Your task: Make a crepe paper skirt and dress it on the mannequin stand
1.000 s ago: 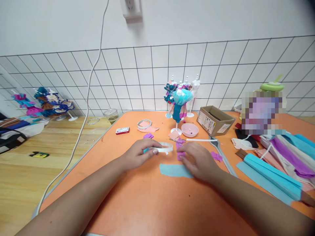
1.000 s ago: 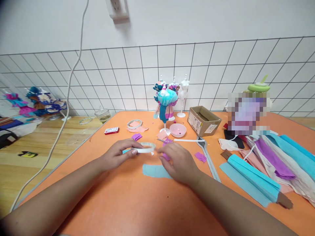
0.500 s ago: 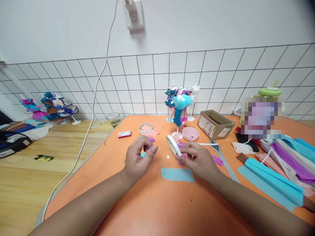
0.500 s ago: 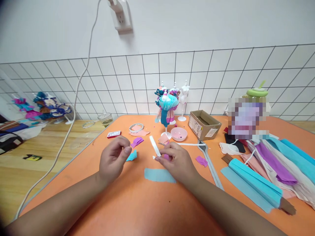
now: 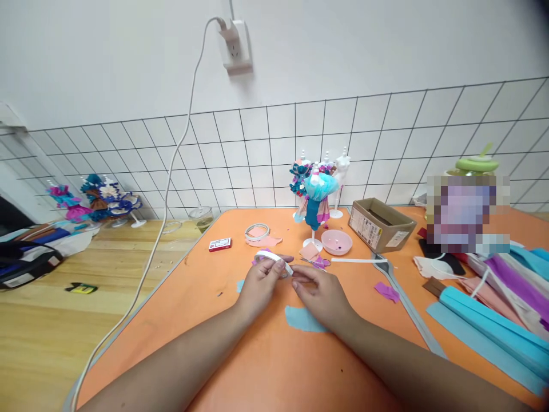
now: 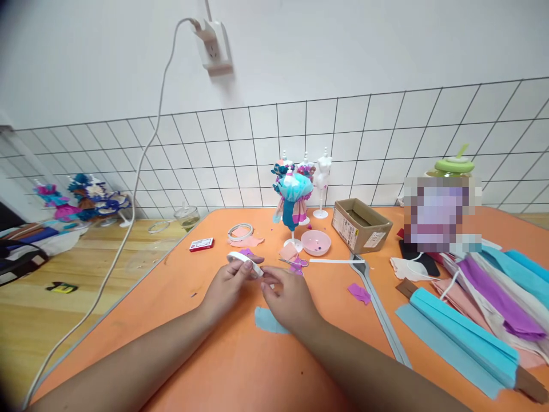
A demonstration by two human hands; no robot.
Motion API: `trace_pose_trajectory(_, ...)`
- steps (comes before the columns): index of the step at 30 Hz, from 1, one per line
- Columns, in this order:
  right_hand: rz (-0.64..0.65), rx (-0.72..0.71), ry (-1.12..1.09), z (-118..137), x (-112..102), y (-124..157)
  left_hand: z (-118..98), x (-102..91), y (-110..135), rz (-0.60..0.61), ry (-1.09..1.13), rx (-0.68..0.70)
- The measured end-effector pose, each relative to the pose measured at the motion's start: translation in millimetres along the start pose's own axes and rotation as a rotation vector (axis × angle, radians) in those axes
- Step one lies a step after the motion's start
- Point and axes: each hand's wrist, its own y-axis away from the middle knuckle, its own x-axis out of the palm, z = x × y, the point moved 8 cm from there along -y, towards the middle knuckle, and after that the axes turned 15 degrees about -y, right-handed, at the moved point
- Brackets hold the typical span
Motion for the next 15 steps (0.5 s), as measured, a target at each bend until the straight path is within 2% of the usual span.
trace_pose_trajectory(3,-0.027,0.239,-0.250,-14.3,-1.2,5.1,-5.1,-4.3,-0.5,-0.080,-0.194,0.104)
trace_pose_trajectory(5,-0.069,0.348,-0.365,-20.7,-5.0,6.2,-8.0,0.0,-0.4,-0.069,-0.232,0.146)
trace_pose_trajectory(7,-0.119,0.395,-0.394,-25.9,-11.2,5.6,-7.3,5.7,0.1,-0.037,-0.232,0.144)
trace_pose_trajectory(11,-0.151,0.426,-0.367,-32.7,-17.2,5.0,2.8,11.6,-0.8,0.053,-0.198,0.019)
trace_pose_trajectory(15,-0.164,0.456,-0.449,-31.8,-15.1,6.9,12.6,5.5,-4.8,0.091,-0.103,-0.133)
